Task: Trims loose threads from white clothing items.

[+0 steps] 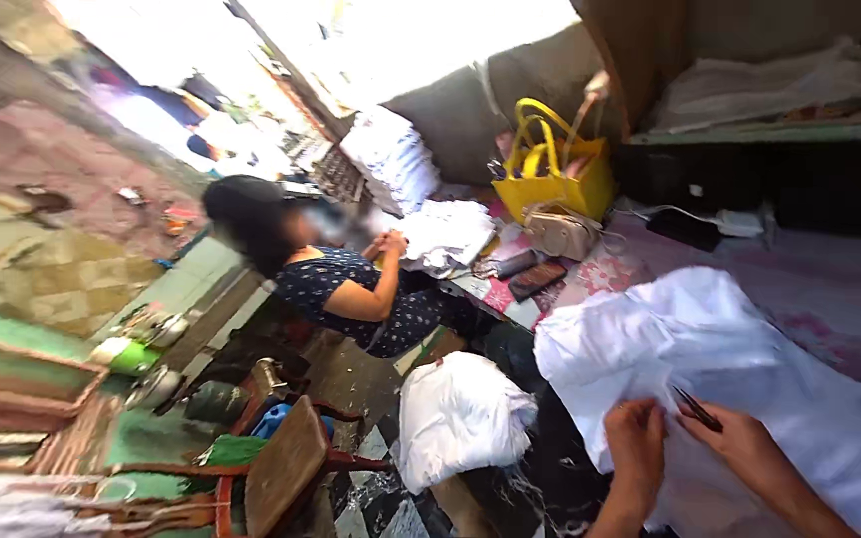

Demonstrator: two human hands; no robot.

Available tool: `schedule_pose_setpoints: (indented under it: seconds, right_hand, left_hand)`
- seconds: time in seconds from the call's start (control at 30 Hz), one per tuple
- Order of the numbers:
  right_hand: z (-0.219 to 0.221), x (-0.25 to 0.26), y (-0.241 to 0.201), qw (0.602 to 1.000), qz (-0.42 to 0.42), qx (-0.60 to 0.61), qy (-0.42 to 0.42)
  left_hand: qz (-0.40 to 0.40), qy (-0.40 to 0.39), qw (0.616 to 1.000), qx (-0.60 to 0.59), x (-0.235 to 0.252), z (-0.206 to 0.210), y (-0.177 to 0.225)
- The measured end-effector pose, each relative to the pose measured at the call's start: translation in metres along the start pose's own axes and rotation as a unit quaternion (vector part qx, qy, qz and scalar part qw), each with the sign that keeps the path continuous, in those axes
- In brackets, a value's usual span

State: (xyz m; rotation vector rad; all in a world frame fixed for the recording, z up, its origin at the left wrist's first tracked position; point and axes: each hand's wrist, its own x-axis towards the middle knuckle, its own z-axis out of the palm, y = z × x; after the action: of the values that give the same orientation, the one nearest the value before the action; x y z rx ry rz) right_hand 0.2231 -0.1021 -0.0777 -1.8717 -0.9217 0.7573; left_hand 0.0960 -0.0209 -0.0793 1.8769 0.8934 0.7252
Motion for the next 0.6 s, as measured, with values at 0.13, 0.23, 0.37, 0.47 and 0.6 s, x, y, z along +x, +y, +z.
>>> schedule_pose_setpoints:
  seconds: [0.13, 0.23, 0.37, 0.47, 0.6]
  right_hand:
    - [-0.007, -0.002, -0.007, 0.999, -0.037, -0.005, -0.039]
    - [-0.01, 0.001, 0.0, 0.998, -0.03, 0.008, -0.055]
    - [-0.01, -0.001, 0.009, 0.998, -0.034, 0.018, -0.042]
    - [-0.004, -0.006, 0.008, 0.997, -0.081, -0.001, -0.014]
    - [0.003, -0.002, 0.018, 0.993, -0.113, -0.012, 0.018]
  left_hand:
    - [0.052, -0.011, 0.996, 0.065, 0.003, -0.005, 0.002]
    - [0.015, -0.032, 0.999, -0.001, 0.004, -0.01, -0.001]
    - [-0.058, -0.073, 0.994, -0.063, 0.002, -0.013, 0.007]
    - [-0.031, -0.069, 0.996, -0.046, 0.002, -0.003, 0.002]
    - [-0.036, -0.06, 0.995, -0.067, 0.004, -0.007, -0.006]
